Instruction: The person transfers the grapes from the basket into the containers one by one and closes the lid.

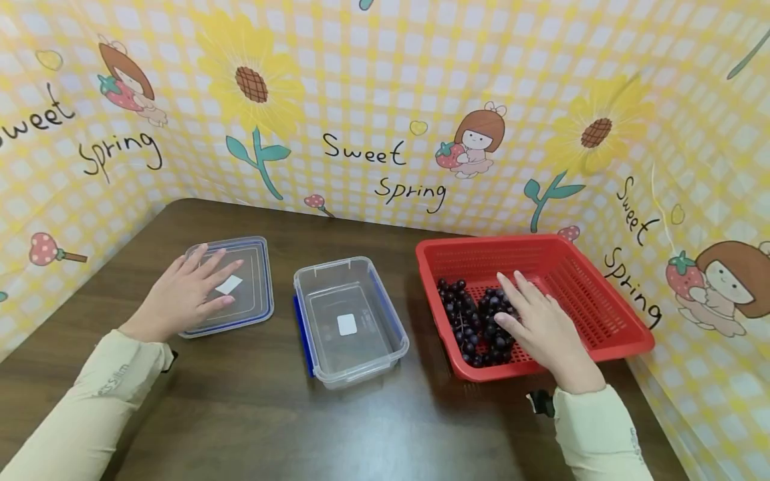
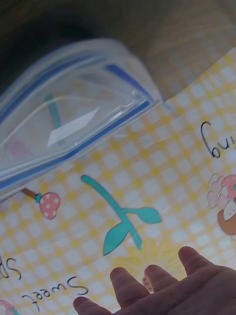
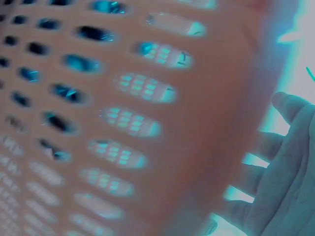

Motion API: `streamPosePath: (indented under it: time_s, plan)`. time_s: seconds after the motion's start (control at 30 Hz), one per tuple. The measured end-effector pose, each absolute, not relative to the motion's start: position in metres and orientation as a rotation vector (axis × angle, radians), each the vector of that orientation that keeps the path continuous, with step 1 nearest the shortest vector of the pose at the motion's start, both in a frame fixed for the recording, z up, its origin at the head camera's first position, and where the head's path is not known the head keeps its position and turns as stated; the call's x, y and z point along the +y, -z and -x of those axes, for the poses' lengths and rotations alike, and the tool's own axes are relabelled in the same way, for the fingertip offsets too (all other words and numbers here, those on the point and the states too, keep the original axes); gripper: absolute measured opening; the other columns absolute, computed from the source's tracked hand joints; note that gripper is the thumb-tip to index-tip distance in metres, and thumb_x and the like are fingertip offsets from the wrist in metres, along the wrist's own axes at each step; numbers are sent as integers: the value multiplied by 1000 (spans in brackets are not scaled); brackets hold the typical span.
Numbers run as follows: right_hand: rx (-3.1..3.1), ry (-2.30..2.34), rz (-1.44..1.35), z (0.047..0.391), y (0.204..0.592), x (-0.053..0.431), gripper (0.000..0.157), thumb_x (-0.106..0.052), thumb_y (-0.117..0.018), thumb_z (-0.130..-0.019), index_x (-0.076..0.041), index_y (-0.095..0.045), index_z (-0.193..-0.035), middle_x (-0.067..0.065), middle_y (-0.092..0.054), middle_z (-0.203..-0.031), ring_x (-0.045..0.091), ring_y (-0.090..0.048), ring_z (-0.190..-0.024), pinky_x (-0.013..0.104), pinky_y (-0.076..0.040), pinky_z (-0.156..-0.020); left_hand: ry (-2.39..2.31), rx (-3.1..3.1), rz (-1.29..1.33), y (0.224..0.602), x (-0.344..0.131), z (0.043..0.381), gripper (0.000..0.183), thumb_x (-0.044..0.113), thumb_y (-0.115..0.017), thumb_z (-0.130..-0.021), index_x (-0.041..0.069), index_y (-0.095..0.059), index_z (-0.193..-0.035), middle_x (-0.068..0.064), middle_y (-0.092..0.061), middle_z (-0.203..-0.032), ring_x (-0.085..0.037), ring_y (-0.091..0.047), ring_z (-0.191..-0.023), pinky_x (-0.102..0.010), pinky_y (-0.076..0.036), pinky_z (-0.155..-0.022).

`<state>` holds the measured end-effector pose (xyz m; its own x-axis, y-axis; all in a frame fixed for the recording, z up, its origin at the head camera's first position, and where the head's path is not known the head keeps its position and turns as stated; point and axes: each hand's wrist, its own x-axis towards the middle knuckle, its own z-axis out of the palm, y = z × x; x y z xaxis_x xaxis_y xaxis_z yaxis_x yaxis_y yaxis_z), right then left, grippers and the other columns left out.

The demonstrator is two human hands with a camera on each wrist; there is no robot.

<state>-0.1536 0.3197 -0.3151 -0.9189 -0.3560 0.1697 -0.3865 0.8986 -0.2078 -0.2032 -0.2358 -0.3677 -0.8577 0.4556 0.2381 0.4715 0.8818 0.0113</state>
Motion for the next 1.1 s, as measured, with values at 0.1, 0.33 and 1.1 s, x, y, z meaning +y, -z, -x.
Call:
streamPosePath:
  time_s: [0.1, 0.33, 1.1]
  plan:
    - [-2985, -513, -574, 158, 302, 316, 65, -41, -42, -101, -10, -19, -154, 27, -26, -151, 50, -33, -131, 66, -29, -98, 125, -2816, 763, 367, -228, 203, 68, 55, -45, -95, 8, -43, -144, -27, -35, -147, -48, -20, -138, -63, -17, -107]
    - [-3144, -883, -532, 179, 285, 310, 65, -36, -36, -104, -8, -6, -154, 35, -26, -148, 53, -36, -128, 68, -28, -98, 118, -2758, 961, 372, -206, 209, 69, 59, -37, -97, 9, -45, -143, -24, -38, -146, -47, -25, -137, -63, -24, -105]
    - [-3413, -1439, -241, 238, 278, 303, 84, -48, -44, -99, -23, 16, -152, 33, -3, -153, 55, -37, -126, 59, -49, -83, 168, -2706, 1388, 385, -150, 188, 67, 54, -54, -91, 16, -44, -145, -16, -38, -149, -38, -29, -139, -60, -26, -106]
